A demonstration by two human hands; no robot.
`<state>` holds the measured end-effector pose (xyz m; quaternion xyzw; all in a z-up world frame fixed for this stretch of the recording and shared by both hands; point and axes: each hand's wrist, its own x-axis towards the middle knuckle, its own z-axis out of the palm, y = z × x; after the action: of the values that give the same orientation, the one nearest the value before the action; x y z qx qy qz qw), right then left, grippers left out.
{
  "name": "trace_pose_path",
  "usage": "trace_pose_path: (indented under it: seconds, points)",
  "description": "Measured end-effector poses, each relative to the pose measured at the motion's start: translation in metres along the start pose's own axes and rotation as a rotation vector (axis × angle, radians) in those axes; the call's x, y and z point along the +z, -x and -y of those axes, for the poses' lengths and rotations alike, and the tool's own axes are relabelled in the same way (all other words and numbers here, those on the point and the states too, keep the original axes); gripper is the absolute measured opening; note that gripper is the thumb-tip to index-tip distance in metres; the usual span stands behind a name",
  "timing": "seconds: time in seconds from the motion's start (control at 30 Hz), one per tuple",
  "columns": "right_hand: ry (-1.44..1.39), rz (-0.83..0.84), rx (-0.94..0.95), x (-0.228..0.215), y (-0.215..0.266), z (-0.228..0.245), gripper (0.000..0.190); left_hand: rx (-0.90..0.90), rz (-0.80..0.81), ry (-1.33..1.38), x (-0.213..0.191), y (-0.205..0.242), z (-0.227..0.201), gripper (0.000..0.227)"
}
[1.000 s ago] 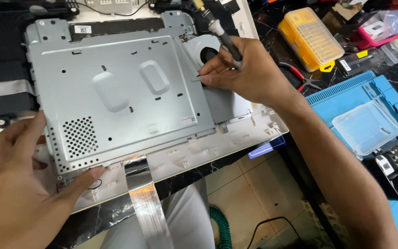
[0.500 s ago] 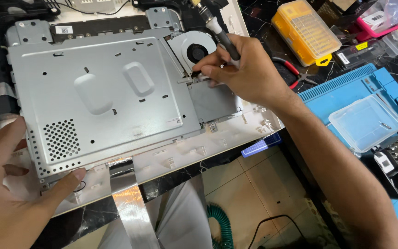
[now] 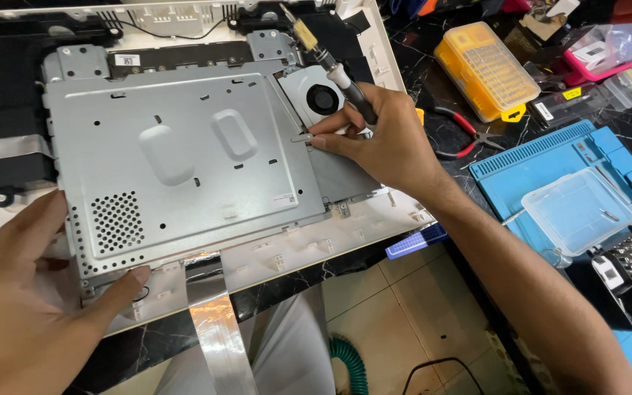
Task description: The person uses a screwdriver to attach a metal casing to a white plastic housing containing a circuit board. They align the casing, insert screws, and tighten them to secure the components together.
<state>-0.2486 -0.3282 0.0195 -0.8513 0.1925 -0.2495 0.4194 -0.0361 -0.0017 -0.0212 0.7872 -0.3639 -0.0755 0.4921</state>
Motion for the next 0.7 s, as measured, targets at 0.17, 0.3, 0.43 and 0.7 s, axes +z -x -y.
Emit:
trace_pose_path:
  seconds: [0.17,0.3,0.43,0.7]
  points:
    - [0.007,-0.010,0.019,0.001,-0.001,0.000,0.065,-0.279,0.118,-0.204,-0.013,-0.008,-0.022,0.107]
    - [0.000,0.021,0.057,0.000,-0.002,0.004,0.062,-0.283,0.128,-0.229,-0.014,-0.008,-0.014,0.109]
    - [0.007,-0.015,0.150,0.007,0.000,0.010,0.064,-0.237,0.147,-0.137,-0.016,-0.006,-0.023,0.106]
    - [0.050,-0.004,0.319,0.001,-0.002,0.027,0.057,-0.077,0.167,-0.151,-0.020,-0.001,-0.002,0.109]
